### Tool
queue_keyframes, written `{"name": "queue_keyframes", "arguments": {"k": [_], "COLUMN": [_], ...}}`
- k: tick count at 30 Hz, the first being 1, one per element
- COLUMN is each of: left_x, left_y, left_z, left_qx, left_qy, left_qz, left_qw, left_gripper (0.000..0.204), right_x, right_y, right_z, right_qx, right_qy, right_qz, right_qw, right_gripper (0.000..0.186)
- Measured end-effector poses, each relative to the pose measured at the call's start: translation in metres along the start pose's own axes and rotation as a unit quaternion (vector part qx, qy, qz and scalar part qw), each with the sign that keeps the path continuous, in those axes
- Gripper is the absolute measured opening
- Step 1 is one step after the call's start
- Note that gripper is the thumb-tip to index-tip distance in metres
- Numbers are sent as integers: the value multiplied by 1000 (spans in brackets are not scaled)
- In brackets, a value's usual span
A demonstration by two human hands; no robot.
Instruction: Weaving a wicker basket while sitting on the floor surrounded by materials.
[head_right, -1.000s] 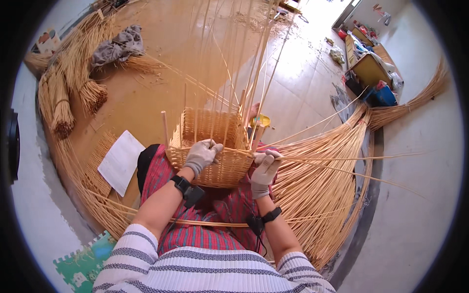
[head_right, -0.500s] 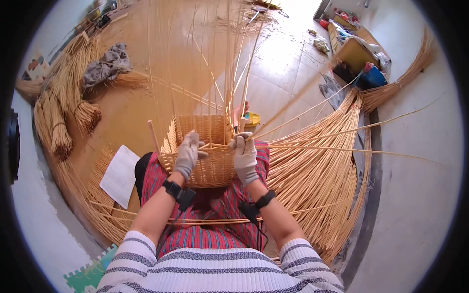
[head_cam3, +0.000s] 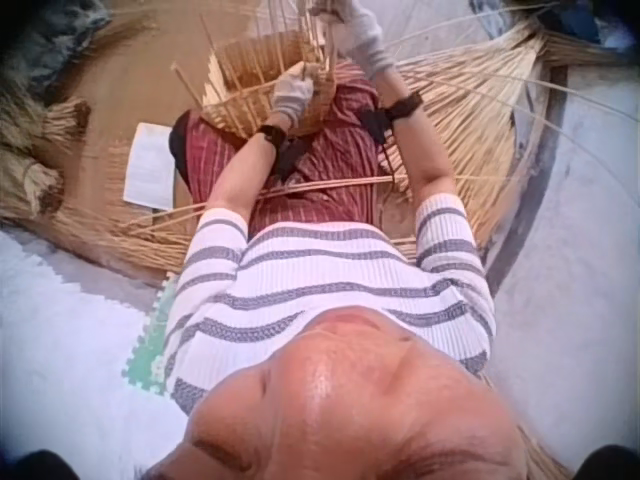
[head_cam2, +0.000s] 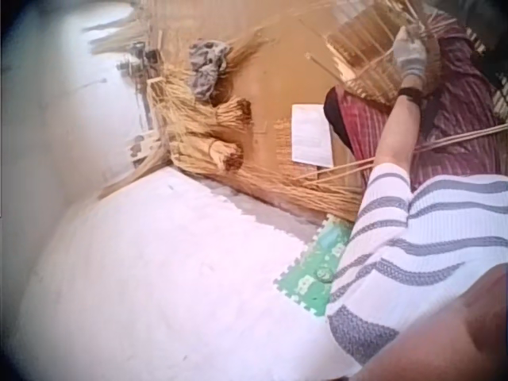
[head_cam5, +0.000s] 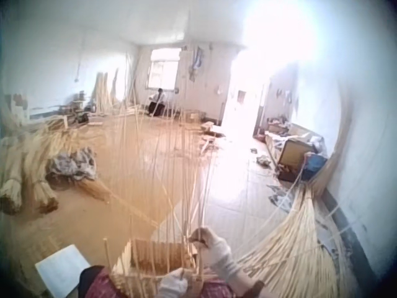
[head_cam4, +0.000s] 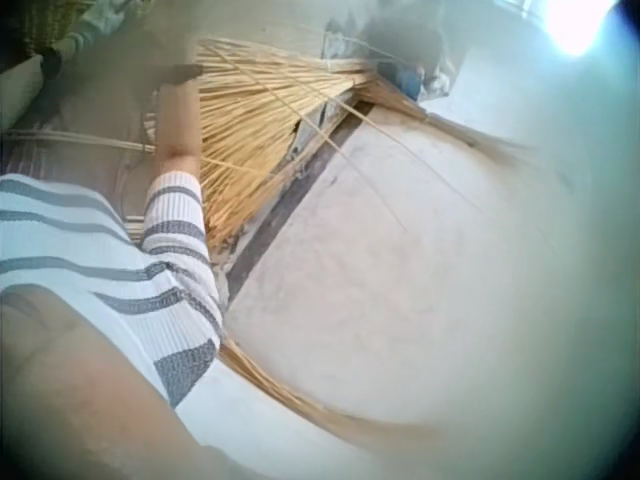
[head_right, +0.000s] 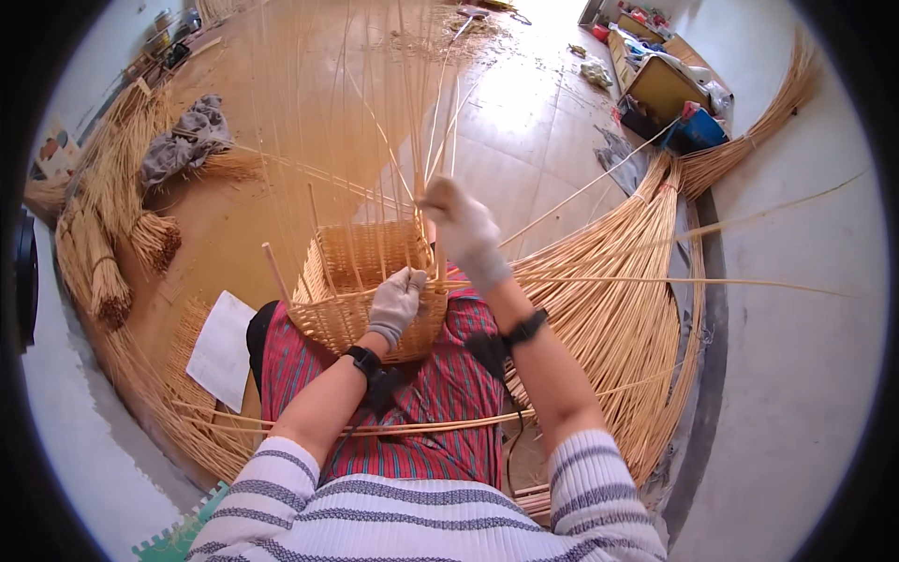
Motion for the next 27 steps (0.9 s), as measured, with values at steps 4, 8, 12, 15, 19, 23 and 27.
{"name": "queue_keyframes", "arguments": {"k": [4, 8, 12, 15, 19, 23, 27], "left_x": [-2, -1, -8, -3, 3, 32, 26], "left_y": [-11, -4, 3, -9, 3, 21, -16], "left_z": [-1, 0, 1, 6, 4, -50, -61], "left_qx": [-115, -58, 21, 42, 26, -128, -233], "left_qy": [-141, -35, -8, -12, -62, -142, -348], "left_qz": [-128, -62, -18, 44, 52, -73, -80], "left_qw": [975, 996, 1000, 998, 996, 979, 905], "left_gripper": [40, 41, 33, 16, 42, 76, 90], "right_x": [-76, -106, 22, 74, 67, 67, 58], "right_y": [-28, 4, 49, 89, 80, 92, 82], "right_z": [-52, -54, -44, -111, -126, -134, -132], "right_qx": [52, -7, -197, -162, -157, -130, -126], "right_qy": [-68, -194, -85, -86, -61, -84, -99], "right_qz": [160, 39, -275, -356, -355, -356, -319], "right_qw": [983, 980, 937, 916, 920, 922, 934], "right_gripper": [28, 33, 28, 26, 19, 25, 23]}}
Point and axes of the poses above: each hand's wrist, its own x-axis away from the middle knuckle, its own y-axis out of the back of the hand, z = x × y, the point moved 3 cm from there along -x, towards the middle knuckle, and after that the axes turned 10 degrees about -z, right-handed, at the moved point
